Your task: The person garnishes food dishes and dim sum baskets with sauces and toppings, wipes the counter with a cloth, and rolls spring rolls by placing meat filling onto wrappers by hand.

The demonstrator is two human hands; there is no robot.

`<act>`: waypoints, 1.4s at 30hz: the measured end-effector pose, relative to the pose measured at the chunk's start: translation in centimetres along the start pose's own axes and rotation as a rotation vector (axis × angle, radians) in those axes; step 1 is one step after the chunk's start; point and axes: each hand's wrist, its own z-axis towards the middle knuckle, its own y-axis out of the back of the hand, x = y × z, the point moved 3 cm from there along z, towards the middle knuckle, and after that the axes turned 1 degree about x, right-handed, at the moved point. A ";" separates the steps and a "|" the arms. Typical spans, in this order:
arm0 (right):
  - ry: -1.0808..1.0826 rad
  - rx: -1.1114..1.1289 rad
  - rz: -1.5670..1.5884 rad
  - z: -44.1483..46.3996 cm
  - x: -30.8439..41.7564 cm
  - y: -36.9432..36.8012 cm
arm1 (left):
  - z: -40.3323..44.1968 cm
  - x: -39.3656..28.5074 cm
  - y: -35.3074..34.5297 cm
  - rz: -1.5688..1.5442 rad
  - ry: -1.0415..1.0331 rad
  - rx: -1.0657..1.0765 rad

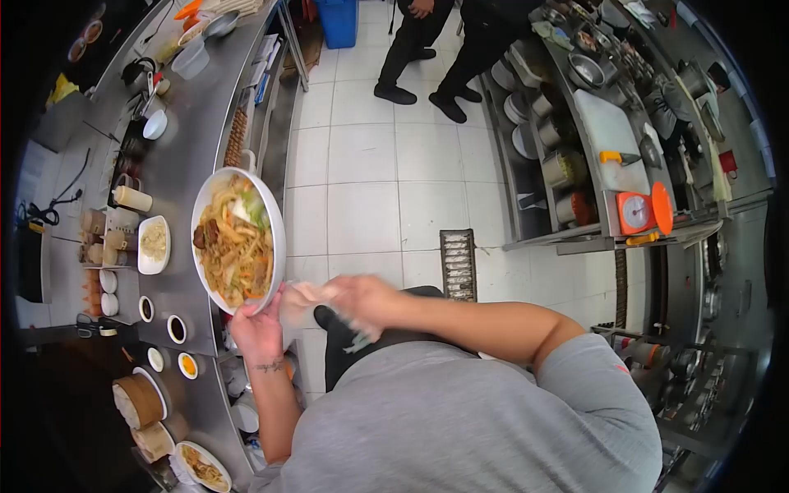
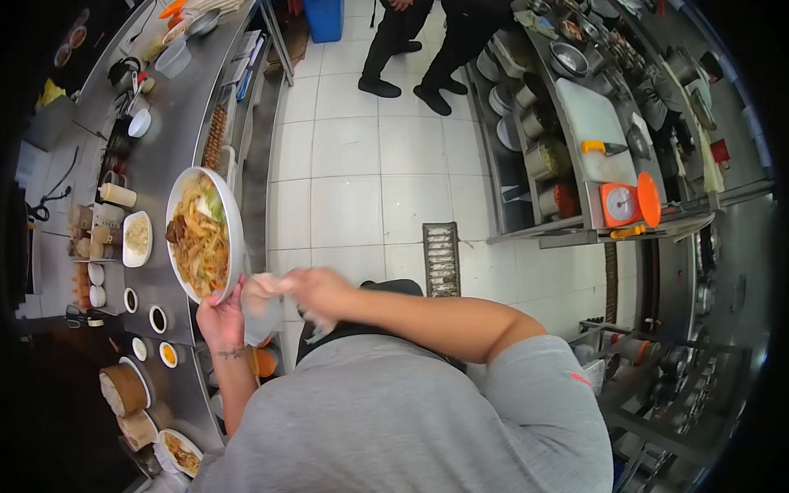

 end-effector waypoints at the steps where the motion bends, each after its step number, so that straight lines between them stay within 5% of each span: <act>1: -0.033 -0.112 0.146 1.1 -2.9 2.4 | -0.6 -0.6 -0.1 0.031 -0.010 0.016; 4: -0.016 -0.479 -0.093 0.8 -11.1 10.9 | -3.8 -2.5 1.9 0.077 -0.083 -0.031; 5: -0.239 -0.534 -0.191 -0.8 -12.3 12.8 | -5.3 -3.1 3.3 0.106 -0.113 -0.074; 7: -0.309 -0.658 -0.307 -3.2 -18.5 15.1 | -7.6 -4.7 6.1 0.164 -0.170 -0.141; 10: -0.551 -0.581 -0.606 -6.9 -30.5 17.6 | -10.9 -7.6 11.1 0.152 -0.297 -0.276; 12: -0.812 -0.599 -0.327 -9.6 -32.3 16.2 | -13.9 -9.5 15.0 0.151 -0.378 -0.348; 15: -0.782 -0.657 -0.029 -10.3 -41.4 14.9 | -17.3 -12.0 20.1 0.098 -0.503 -0.467; 16: -0.764 -0.631 -0.249 -9.4 -39.8 13.9 | -18.0 -12.6 23.1 -0.004 -0.455 -0.476; 18: -0.719 -0.527 -0.734 -7.1 -30.6 9.0 | -19.2 -14.0 23.1 0.054 -0.672 -0.259; 19: -0.575 -0.388 -0.914 -5.0 -33.8 9.4 | -19.9 -14.7 24.9 0.041 -0.686 -0.285; 22: -0.449 -0.507 -0.467 1.7 -31.1 5.2 | -21.1 -16.5 27.8 -0.078 -0.690 -0.375; 27: -0.122 -0.425 -0.698 7.3 -26.3 -0.1 | -20.4 -18.4 33.2 -0.156 -0.623 -0.483; 29: 0.050 -0.453 -0.992 8.2 -26.2 -0.6 | -20.3 -19.2 34.9 -0.137 -0.716 -0.282; 33: -0.262 -0.484 -0.929 3.9 -23.7 -3.6 | -18.8 -19.8 37.0 -0.228 -0.679 -0.237; 34: -0.378 -0.497 -0.645 2.5 -23.6 -3.9 | -18.5 -19.8 37.8 -0.203 -0.697 -0.211; 37: -0.498 -0.450 -0.755 -1.0 -24.3 -3.2 | -16.2 -19.8 42.3 -0.298 -0.595 -0.103; 40: -0.643 -0.491 -0.637 -3.9 -26.3 -1.5 | -12.5 -21.0 49.2 -0.408 -0.496 -0.189; 42: -0.665 -0.520 -0.657 -5.3 -27.8 -0.4 | -9.7 -20.5 47.5 -0.418 -0.446 -0.268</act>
